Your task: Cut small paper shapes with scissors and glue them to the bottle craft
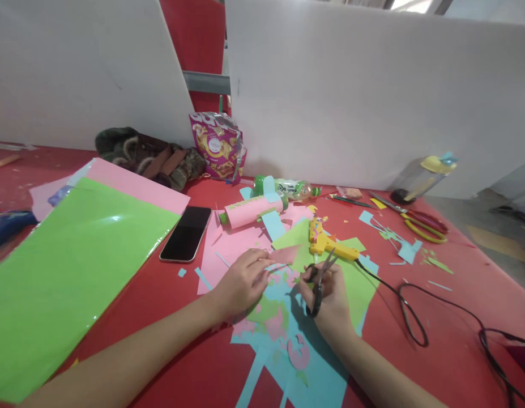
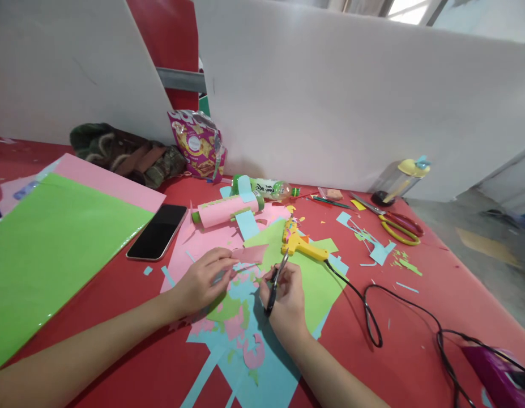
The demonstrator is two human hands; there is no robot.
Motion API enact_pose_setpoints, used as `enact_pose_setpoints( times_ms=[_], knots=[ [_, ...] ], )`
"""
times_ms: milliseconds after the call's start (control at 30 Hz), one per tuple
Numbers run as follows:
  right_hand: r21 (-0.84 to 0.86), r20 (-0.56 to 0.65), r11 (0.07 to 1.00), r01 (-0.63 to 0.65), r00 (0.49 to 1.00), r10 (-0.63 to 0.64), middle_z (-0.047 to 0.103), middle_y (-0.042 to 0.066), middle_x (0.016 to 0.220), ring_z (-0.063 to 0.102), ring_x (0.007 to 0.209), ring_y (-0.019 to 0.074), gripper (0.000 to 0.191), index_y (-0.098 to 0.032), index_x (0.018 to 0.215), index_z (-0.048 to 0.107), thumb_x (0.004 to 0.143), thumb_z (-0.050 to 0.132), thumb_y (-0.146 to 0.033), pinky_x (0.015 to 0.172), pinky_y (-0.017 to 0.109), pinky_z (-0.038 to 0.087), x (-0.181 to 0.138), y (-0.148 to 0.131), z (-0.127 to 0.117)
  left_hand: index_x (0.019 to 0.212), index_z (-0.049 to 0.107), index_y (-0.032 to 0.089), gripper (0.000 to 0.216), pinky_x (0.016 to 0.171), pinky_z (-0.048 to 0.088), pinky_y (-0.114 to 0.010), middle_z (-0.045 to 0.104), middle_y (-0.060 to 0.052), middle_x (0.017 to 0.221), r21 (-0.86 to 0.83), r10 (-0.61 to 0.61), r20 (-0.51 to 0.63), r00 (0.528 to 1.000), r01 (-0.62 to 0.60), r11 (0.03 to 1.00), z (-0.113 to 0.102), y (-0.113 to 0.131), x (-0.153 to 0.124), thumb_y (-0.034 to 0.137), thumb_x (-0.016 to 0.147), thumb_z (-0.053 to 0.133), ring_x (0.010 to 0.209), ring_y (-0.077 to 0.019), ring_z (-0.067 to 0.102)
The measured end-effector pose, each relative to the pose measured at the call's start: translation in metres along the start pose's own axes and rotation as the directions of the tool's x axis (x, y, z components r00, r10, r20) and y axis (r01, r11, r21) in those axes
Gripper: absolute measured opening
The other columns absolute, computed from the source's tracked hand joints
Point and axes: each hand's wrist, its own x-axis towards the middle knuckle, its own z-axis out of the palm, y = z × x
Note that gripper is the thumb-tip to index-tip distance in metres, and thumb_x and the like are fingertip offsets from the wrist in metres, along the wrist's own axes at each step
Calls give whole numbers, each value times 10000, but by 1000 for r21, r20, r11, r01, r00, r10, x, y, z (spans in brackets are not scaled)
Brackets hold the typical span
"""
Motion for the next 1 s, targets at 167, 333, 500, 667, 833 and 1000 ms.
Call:
enact_pose_setpoints(
  times_ms=[167,333,500,667,833,1000],
  knots=[
    [2,-20,1000,10,1000,-10,481,-35,671,503,647,141,276,-243,802,415,617,603,-160,630,299,416,0,-3,1,1008,520,18,293,865,399,-375,556,-179,1021,247,166,12,986,-163,955,2,-1,-5,60,741,408,1039,-233,453],
    [-34,-11,999,13,1000,-13,482,-32,676,500,653,144,270,-246,800,413,624,601,-167,616,300,421,-1,-1,1,955,565,80,243,821,368,-404,603,-132,992,479,324,86,942,-324,816,-3,1,-6,88,760,421,1024,-261,471],
    [-15,-7,999,35,999,-35,478,-29,672,509,652,147,267,-244,800,412,631,606,-173,624,308,429,-1,-1,0,793,577,81,167,720,430,-363,613,-117,782,484,401,26,916,-362,796,-9,4,-2,53,763,415,823,-214,526],
    [-8,-14,1000,20,1000,-20,464,-34,677,493,649,134,261,-242,797,410,638,603,-168,603,282,424,-2,1,0,811,549,117,178,630,467,-284,551,-77,710,245,199,-54,978,-180,953,-7,1,-5,76,798,376,729,-157,511],
    [11,3,999,31,1000,-31,451,-41,675,489,644,123,259,-249,793,395,646,581,-143,600,262,428,-2,4,0,821,582,132,170,581,476,-224,516,-35,693,46,-116,-113,987,122,991,-6,4,-3,119,788,416,643,-109,516],
    [-7,-12,999,48,999,-48,447,-31,671,484,623,123,271,-232,785,393,638,597,-133,589,258,438,-2,4,1,823,612,143,146,594,506,-241,618,-43,738,-132,-348,-48,936,340,931,-4,13,-1,165,738,496,668,-126,581]
  ],
)
